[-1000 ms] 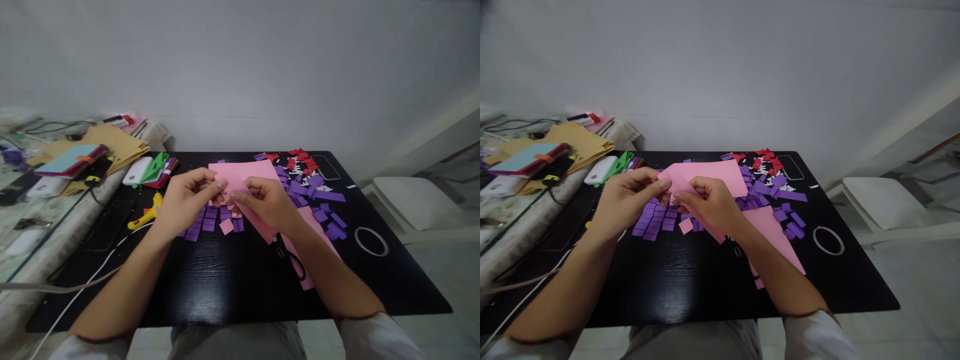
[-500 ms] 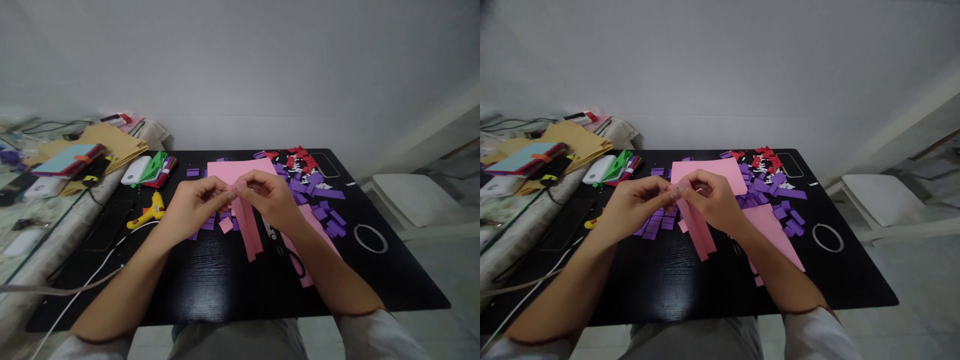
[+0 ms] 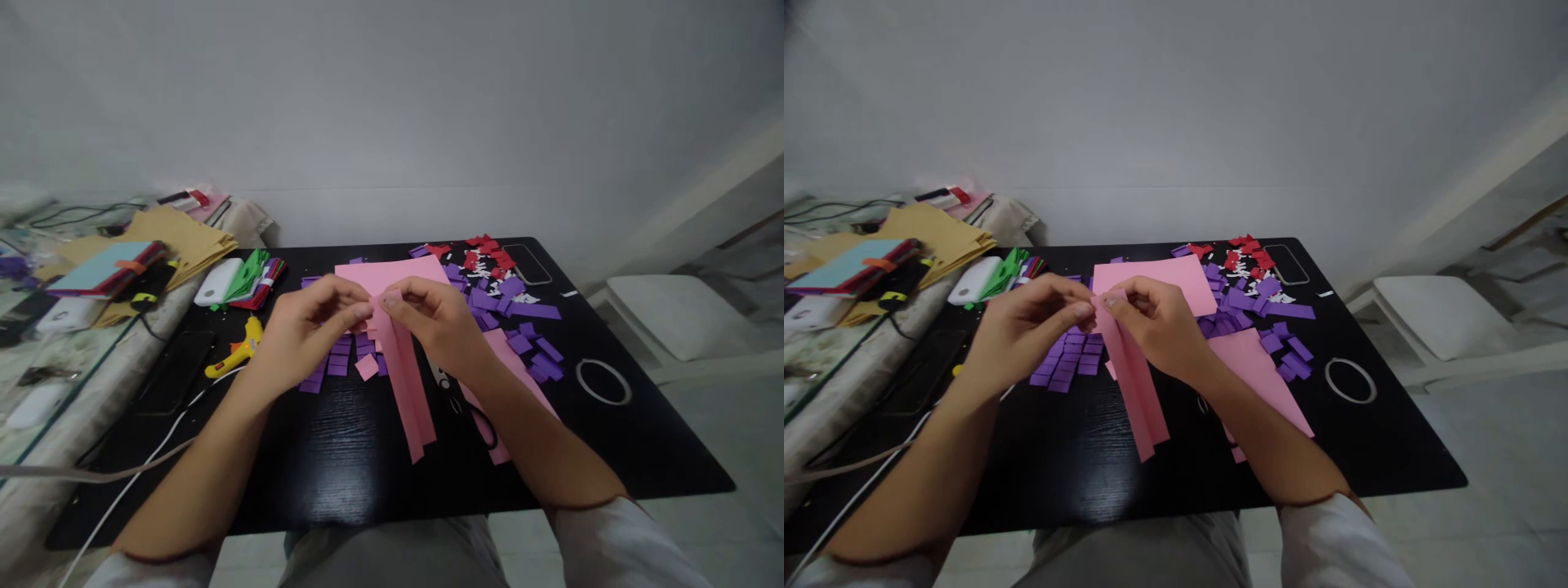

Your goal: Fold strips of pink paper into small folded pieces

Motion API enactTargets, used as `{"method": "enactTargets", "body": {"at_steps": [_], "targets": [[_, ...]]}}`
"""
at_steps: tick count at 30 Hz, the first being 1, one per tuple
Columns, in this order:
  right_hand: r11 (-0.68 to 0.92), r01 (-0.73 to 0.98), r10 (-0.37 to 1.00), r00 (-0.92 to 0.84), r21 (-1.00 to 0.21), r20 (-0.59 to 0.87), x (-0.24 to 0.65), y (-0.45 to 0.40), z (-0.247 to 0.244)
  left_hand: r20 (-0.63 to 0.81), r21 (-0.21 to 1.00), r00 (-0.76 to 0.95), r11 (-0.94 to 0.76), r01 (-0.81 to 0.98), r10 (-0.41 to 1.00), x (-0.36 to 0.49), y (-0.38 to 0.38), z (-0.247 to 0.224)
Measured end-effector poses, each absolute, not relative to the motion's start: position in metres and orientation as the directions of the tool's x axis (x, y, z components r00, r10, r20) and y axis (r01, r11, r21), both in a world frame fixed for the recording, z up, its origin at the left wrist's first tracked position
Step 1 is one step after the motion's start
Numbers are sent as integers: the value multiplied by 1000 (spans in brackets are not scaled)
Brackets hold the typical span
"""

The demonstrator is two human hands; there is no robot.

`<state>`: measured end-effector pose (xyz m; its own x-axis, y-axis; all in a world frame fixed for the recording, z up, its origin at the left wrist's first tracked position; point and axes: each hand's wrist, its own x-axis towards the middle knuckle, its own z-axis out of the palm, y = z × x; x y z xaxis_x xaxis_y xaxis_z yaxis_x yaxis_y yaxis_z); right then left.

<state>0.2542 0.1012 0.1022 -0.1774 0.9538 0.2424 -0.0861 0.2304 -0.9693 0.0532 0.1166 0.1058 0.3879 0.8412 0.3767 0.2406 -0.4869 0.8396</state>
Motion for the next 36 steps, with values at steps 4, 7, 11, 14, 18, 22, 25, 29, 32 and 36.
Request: {"method": "enactTargets", "body": {"at_steps": [4, 7, 11, 14, 18, 22, 25, 29, 32, 36], "targets": [[210, -80, 947, -229, -974, 223, 255, 101, 104, 495, 764, 316, -579, 286, 809, 49, 117, 108], [225, -84, 938, -252, -971, 239, 255, 100, 105, 557, 704, 314, -638, 311, 768, 49, 117, 109], [239, -64, 938, -242, -969, 247, 254, 98, 104, 596, 668, 337, -683, 296, 729, 49, 118, 110], [235, -47, 938, -252, -971, 239, 254, 98, 104, 611, 645, 356, -706, 294, 707, 47, 119, 111], [225, -59, 935, -267, -973, 232, 253, 97, 104, 598, 653, 354, -694, 305, 719, 47, 119, 111], [238, -35, 937, -255, -971, 239, 252, 97, 103, 589, 662, 349, -683, 310, 729, 47, 118, 111], [247, -17, 939, -245, -969, 244, 252, 97, 102, 583, 667, 349, -678, 310, 734, 48, 118, 112], [242, -28, 940, -241, -970, 242, 253, 97, 101, 564, 694, 337, -654, 302, 754, 47, 118, 111], [236, -29, 946, -223, -971, 237, 253, 97, 102, 509, 750, 320, -594, 291, 799, 46, 118, 110], [237, -21, 949, -208, -971, 236, 253, 99, 101, 478, 764, 332, -571, 301, 813, 46, 119, 112]]}}
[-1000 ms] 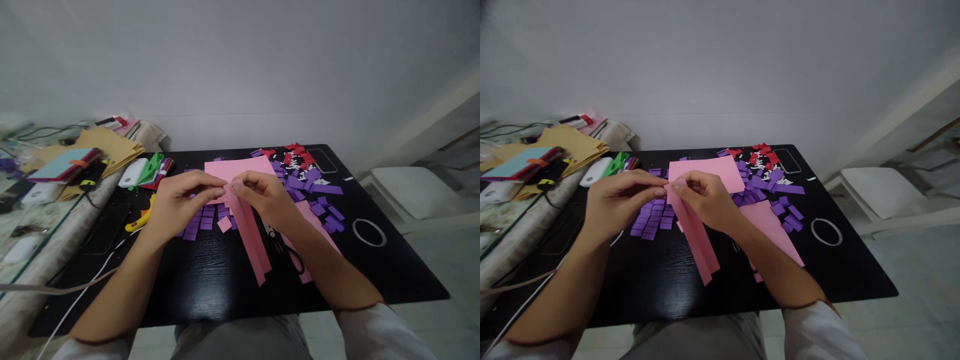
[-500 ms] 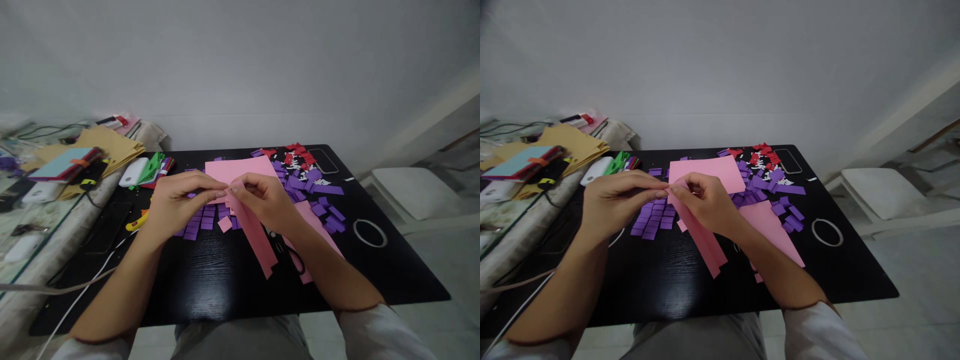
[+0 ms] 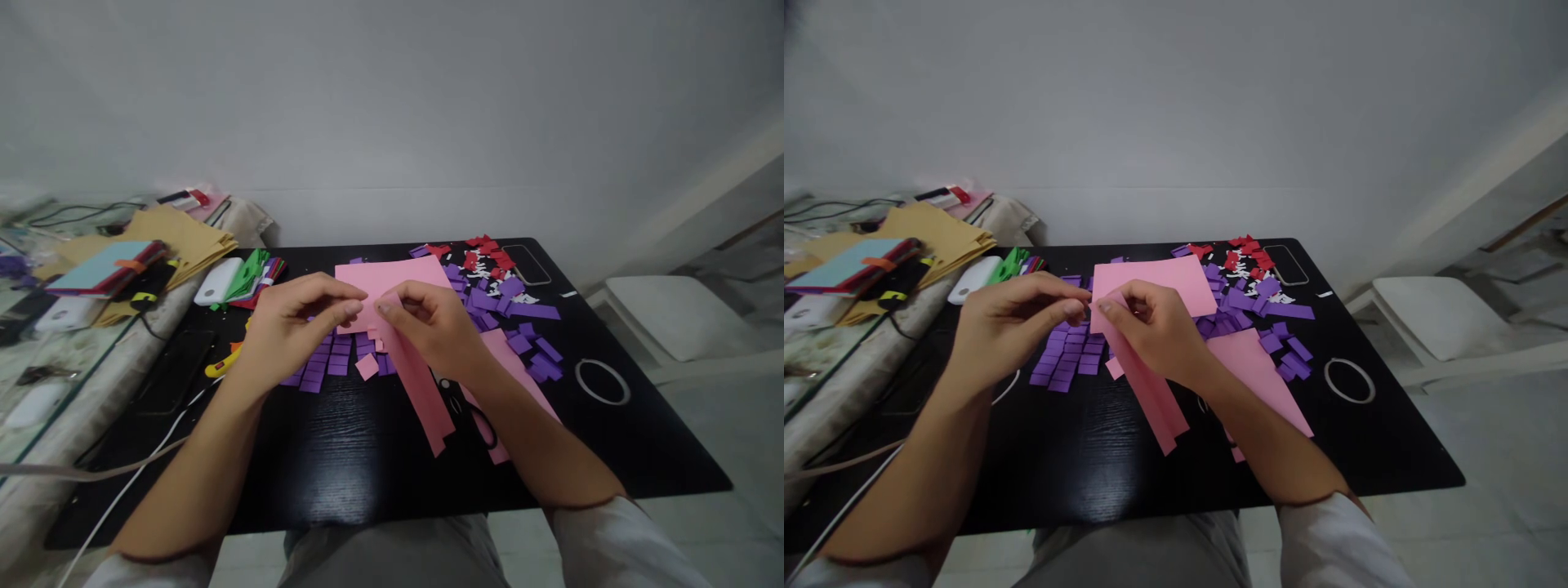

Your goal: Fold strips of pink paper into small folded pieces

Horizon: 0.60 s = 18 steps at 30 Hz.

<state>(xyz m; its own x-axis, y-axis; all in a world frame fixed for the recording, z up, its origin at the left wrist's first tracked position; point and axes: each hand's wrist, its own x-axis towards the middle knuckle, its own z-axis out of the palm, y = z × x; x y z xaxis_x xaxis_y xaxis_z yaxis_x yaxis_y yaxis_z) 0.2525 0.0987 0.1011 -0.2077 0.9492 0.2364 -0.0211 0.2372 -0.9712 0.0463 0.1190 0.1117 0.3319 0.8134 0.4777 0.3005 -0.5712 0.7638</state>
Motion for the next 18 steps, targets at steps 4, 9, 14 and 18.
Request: {"method": "enactTargets", "body": {"at_steps": [4, 9, 14, 18], "targets": [[233, -24, 948, -217, -972, 232, 253, 99, 100, 539, 693, 372, -649, 314, 755, 49, 120, 112], [233, -40, 940, -245, -972, 236, 253, 99, 101, 614, 627, 375, -718, 302, 694, 50, 123, 107], [219, -51, 943, -246, -974, 225, 253, 99, 101, 642, 612, 361, -736, 291, 676, 51, 124, 103], [232, -53, 939, -247, -971, 238, 253, 98, 101, 627, 651, 346, -714, 259, 698, 52, 124, 102]]}}
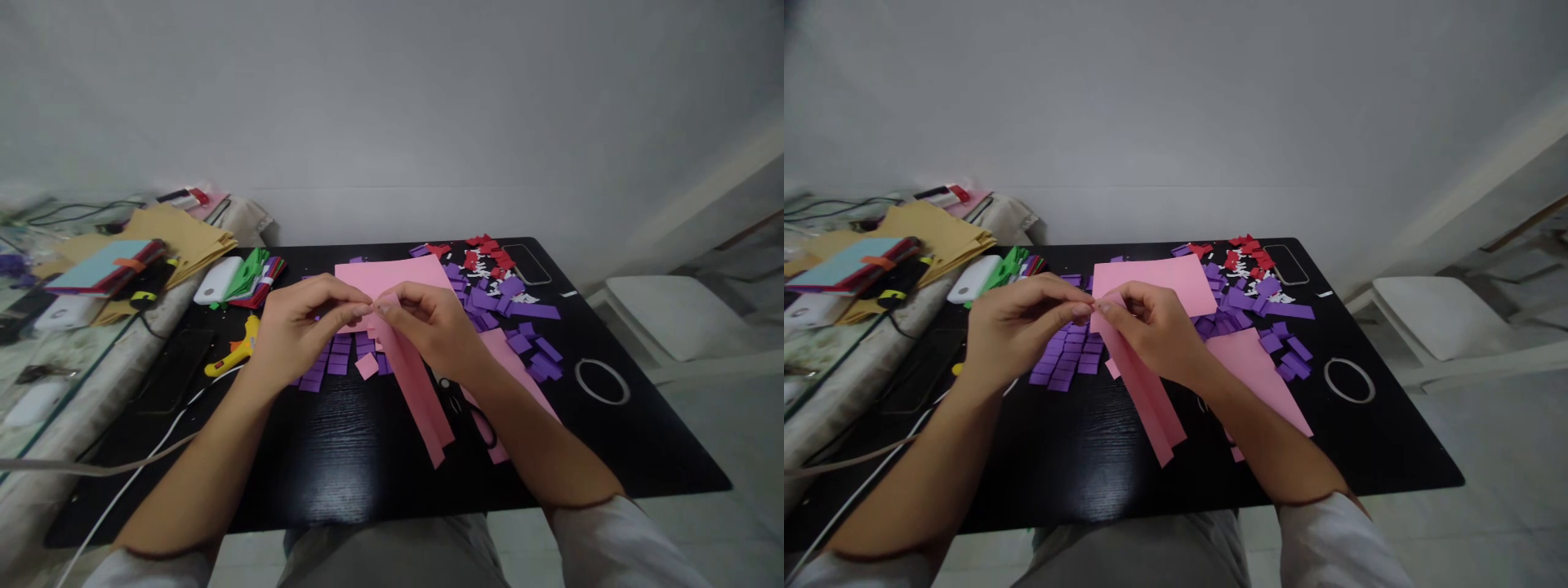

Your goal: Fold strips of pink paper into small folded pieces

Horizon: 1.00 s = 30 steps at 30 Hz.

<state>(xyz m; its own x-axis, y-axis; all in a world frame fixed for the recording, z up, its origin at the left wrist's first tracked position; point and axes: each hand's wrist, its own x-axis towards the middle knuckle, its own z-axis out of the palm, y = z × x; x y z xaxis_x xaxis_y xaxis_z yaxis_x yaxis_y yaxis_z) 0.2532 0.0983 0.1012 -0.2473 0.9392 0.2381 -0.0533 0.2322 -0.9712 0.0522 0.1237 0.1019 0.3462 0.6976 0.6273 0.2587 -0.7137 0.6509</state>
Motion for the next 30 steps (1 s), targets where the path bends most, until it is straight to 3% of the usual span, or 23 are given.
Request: {"method": "enactTargets", "body": {"at_steps": [6, 11, 18, 25, 30], "targets": [[279, -45, 932, -227, -959, 282, 252, 99, 100, 570, 721, 336, -653, 231, 749, 53, 122, 102], [322, -16, 934, -158, -946, 321, 249, 100, 94, 430, 832, 348, -515, 205, 833, 54, 122, 102], [296, 43, 946, -152, -954, 286, 247, 101, 92, 410, 794, 382, -530, 298, 828, 54, 123, 100], [31, -217, 940, -326, -976, 103, 246, 100, 98, 449, 807, 295, -525, 270, 843, 57, 123, 102], [-19, -229, 951, -303, -973, 53, 246, 101, 96, 469, 803, 269, -533, 268, 841, 56, 125, 101]]}}
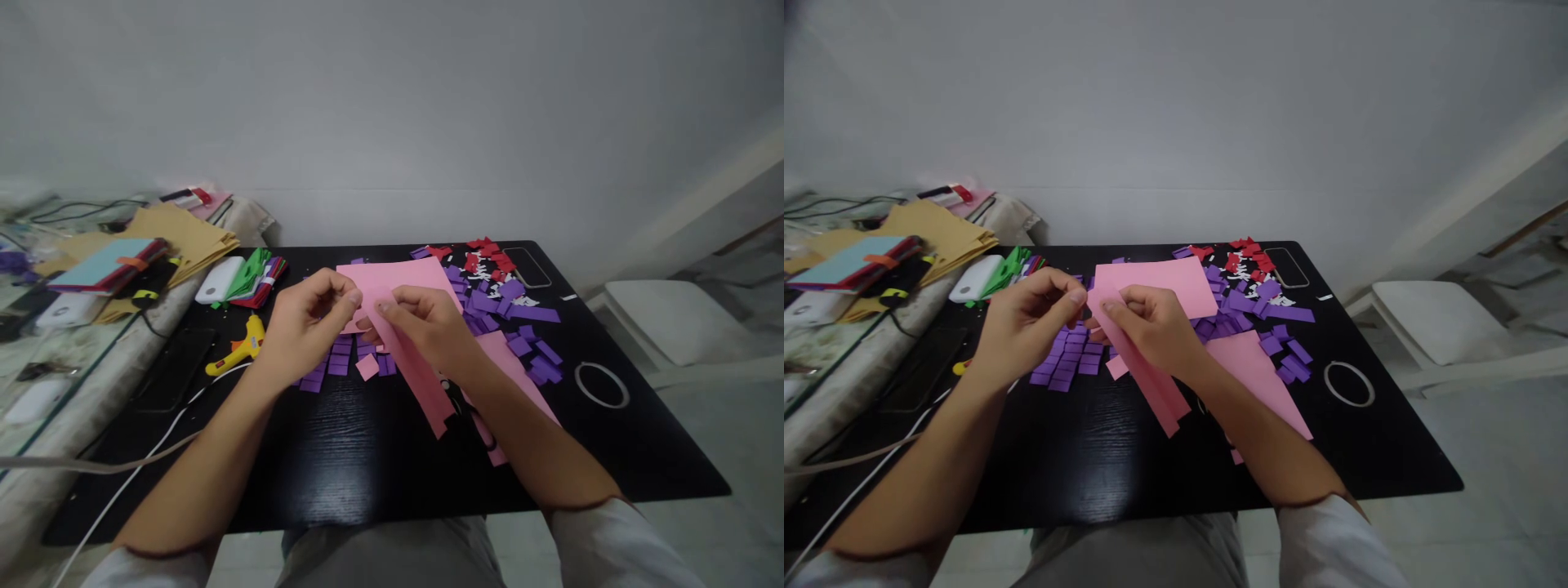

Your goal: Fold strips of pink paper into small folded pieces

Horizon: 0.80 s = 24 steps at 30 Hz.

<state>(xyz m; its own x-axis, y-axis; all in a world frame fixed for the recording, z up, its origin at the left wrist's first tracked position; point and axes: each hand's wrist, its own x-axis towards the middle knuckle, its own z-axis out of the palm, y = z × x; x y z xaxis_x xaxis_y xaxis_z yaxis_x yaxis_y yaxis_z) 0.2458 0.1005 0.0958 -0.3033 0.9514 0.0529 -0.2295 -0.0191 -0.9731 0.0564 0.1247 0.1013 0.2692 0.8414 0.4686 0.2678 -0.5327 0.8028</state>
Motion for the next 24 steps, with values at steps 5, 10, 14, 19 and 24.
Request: {"method": "enactTargets", "body": {"at_steps": [5, 10, 14, 19, 24], "targets": [[-9, -221, 960, -276, -975, 54, 245, 102, 95, 461, 812, 247, -517, 271, 853, 56, 126, 98], [-80, -218, 940, -340, -973, -1, 245, 102, 97, 442, 824, 224, -492, 282, 869, 55, 126, 101], [-90, -207, 943, -334, -974, -16, 244, 101, 96, 389, 844, 232, -446, 297, 891, 55, 126, 105], [-38, -141, 942, -335, -989, 12, 243, 101, 93, 346, 851, 299, -432, 299, 889, 57, 127, 102], [-50, -110, 929, -371, -993, -6, 246, 104, 92, 352, 870, 233, -409, 275, 906, 56, 128, 102]]}}
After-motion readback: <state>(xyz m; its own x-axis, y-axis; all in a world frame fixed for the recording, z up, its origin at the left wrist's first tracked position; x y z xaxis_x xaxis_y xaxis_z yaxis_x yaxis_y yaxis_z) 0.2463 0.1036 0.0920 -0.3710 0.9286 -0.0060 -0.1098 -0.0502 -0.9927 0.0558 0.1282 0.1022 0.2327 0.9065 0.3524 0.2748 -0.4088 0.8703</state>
